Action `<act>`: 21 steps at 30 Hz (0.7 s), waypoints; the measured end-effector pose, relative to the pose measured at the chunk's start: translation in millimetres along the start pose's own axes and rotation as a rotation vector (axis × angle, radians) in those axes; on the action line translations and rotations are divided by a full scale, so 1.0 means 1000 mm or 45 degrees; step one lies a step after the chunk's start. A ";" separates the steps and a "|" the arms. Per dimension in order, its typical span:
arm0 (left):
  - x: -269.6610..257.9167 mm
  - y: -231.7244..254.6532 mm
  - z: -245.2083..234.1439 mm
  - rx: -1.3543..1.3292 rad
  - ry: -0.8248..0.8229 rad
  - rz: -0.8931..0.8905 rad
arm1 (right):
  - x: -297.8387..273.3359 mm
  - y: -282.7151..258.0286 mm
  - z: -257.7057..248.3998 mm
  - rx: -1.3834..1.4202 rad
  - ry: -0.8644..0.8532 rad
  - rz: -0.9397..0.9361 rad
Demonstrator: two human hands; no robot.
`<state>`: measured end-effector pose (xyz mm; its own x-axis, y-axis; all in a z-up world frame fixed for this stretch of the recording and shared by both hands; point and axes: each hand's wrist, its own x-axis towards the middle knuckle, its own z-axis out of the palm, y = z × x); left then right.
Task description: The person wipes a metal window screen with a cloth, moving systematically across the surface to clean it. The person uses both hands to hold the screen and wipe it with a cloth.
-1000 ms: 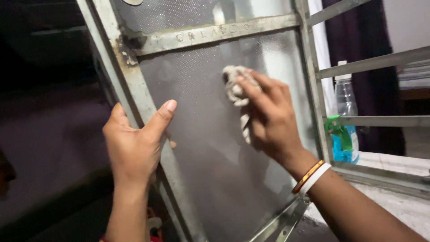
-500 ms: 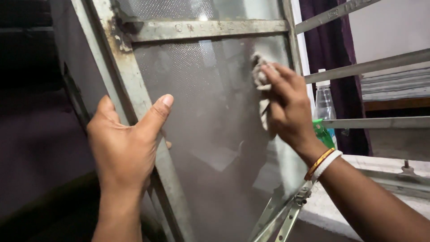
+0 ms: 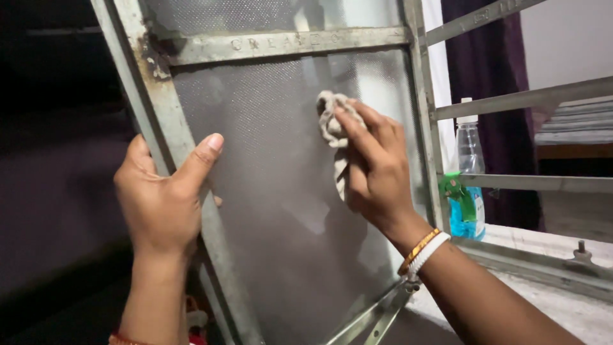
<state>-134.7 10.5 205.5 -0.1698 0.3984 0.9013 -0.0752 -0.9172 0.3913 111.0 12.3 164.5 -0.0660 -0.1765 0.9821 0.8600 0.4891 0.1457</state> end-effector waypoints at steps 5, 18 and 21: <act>-0.001 -0.003 0.002 0.033 0.035 0.003 | 0.008 0.015 0.003 0.062 0.096 0.188; -0.003 0.001 0.006 0.228 0.151 -0.114 | 0.024 0.015 -0.016 0.127 -0.121 -0.263; -0.003 0.002 0.006 0.240 0.146 -0.141 | 0.024 0.018 -0.018 0.151 -0.122 -0.267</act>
<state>-128.9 7.7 204.6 -0.2817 0.4845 0.8282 0.0834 -0.8475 0.5241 133.5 1.4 188.9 -0.2891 -0.2056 0.9350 0.7577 0.5478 0.3548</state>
